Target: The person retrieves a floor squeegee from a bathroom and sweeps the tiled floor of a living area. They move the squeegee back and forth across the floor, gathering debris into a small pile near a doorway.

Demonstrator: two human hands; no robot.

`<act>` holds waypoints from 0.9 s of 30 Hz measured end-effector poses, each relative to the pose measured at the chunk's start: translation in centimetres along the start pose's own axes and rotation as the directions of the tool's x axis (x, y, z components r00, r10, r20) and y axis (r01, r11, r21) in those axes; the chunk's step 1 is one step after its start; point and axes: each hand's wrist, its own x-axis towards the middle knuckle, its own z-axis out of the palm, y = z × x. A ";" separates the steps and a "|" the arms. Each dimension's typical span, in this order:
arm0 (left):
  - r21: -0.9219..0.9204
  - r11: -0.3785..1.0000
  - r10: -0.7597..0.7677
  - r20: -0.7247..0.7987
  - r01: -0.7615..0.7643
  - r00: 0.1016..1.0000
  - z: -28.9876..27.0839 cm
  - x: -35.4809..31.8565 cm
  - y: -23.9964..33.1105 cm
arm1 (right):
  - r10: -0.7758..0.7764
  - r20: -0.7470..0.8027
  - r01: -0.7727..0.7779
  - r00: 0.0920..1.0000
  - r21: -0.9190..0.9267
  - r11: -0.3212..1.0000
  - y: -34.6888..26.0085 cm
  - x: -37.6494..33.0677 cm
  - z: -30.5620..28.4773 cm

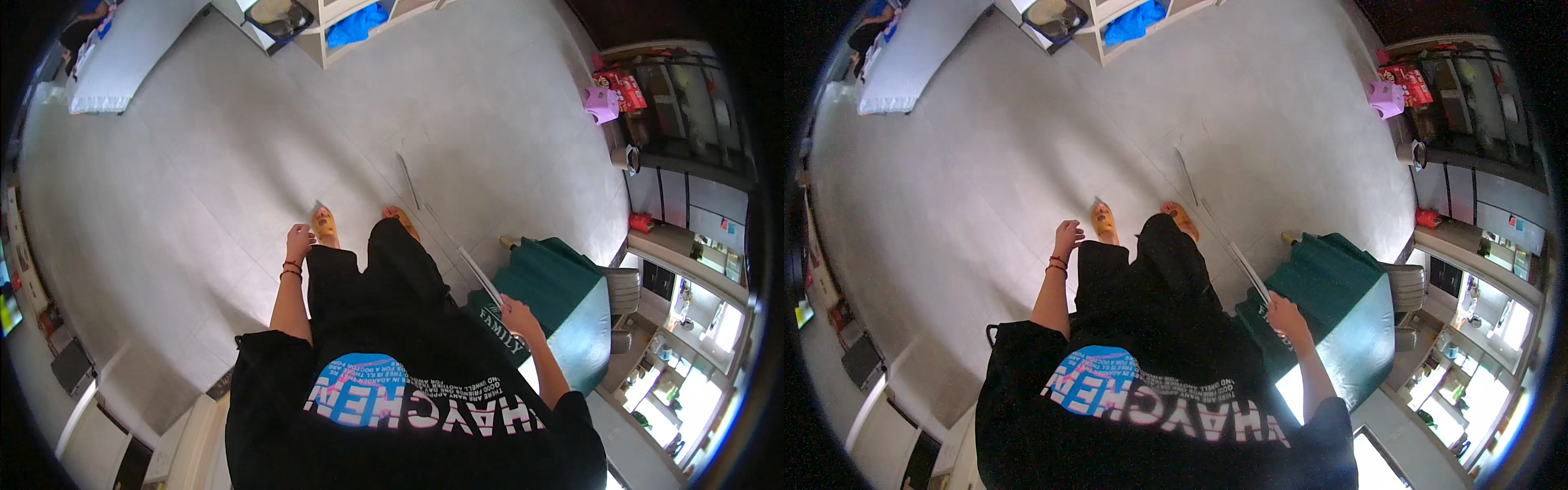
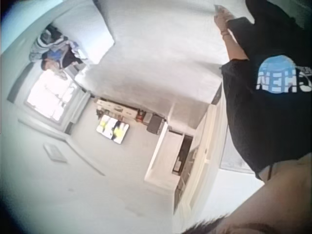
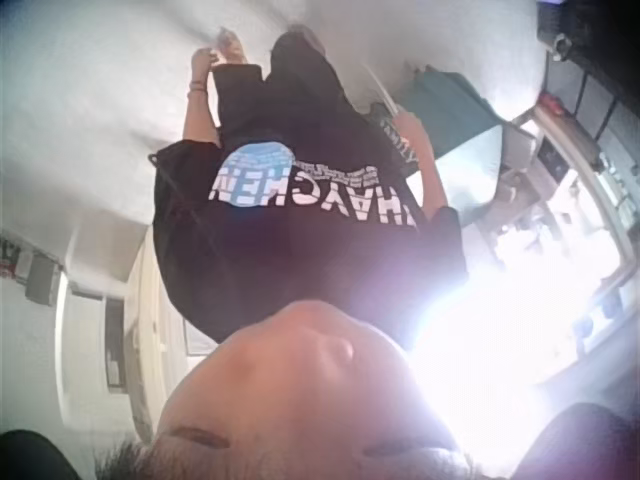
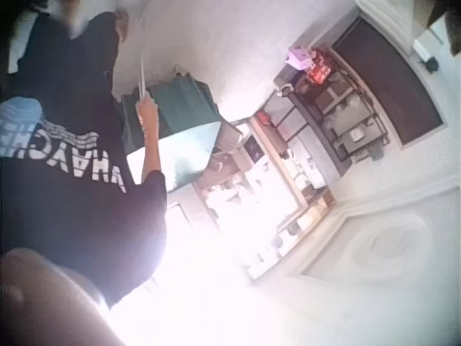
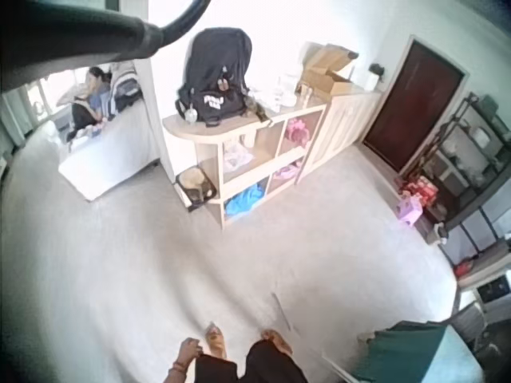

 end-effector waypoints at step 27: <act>0.356 0.930 -0.003 0.272 -0.098 0.962 0.6 0.5 2.8 | 0.181 0.250 -0.037 0.951 -0.489 0.871 -7.6 1.2 -11.4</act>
